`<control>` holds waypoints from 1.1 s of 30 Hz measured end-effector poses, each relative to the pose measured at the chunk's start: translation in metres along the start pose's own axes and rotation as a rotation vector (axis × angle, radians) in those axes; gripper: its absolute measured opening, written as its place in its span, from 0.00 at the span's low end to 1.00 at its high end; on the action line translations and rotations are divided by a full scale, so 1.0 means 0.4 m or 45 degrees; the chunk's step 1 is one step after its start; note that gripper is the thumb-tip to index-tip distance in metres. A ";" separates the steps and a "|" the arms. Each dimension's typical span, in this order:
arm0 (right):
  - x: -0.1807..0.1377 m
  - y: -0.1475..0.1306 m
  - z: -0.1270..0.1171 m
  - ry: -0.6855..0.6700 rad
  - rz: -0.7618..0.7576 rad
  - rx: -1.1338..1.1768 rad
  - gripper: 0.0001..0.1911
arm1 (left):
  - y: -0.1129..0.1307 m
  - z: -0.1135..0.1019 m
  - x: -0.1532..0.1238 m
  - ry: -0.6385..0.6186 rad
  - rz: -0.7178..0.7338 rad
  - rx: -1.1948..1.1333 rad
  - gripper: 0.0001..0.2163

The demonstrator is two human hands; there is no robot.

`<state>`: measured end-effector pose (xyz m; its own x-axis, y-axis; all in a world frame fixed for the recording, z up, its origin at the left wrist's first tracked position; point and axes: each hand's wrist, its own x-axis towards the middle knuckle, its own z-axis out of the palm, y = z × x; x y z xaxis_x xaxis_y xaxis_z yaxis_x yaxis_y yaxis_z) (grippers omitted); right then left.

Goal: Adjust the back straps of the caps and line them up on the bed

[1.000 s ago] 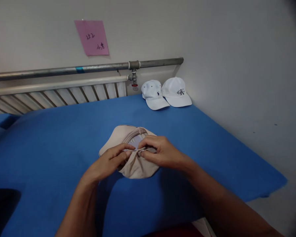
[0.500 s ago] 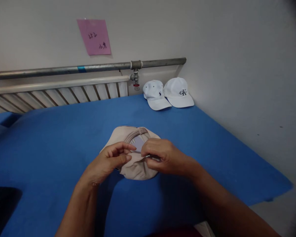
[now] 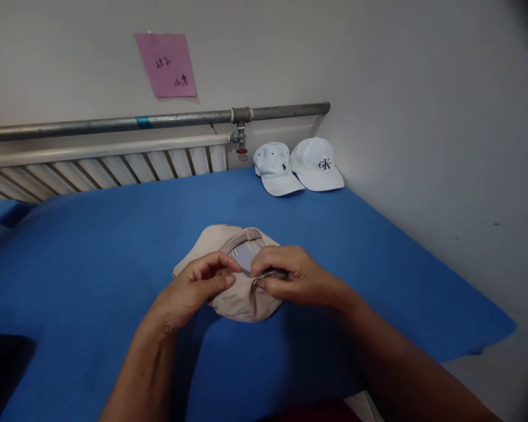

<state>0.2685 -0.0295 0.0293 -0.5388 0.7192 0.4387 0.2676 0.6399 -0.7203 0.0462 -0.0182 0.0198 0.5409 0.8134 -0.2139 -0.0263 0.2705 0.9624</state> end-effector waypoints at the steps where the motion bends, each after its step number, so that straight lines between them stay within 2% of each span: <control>1: 0.000 -0.001 0.000 -0.015 0.011 0.006 0.08 | 0.003 0.001 -0.002 -0.027 -0.007 0.029 0.08; 13: 0.000 0.003 0.006 -0.007 -0.057 -0.079 0.08 | -0.011 -0.013 0.001 -0.136 -0.054 -0.076 0.13; 23: 0.000 -0.025 0.002 0.030 -0.047 0.006 0.06 | 0.005 -0.002 0.004 -0.037 -0.078 -0.170 0.10; 27: 0.000 -0.021 0.004 0.084 0.026 0.058 0.04 | 0.007 0.000 0.000 0.019 -0.091 -0.026 0.09; 30: -0.002 -0.016 0.005 0.186 0.096 0.081 0.04 | 0.013 0.006 -0.008 0.090 0.100 0.297 0.10; 33: -0.005 -0.018 0.001 0.245 0.054 0.057 0.04 | 0.025 0.013 -0.017 0.047 0.342 0.576 0.09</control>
<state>0.2675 -0.0356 0.0333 -0.3638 0.7865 0.4991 0.2487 0.5984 -0.7616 0.0467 -0.0238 0.0318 0.5350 0.8432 0.0522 0.2101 -0.1926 0.9585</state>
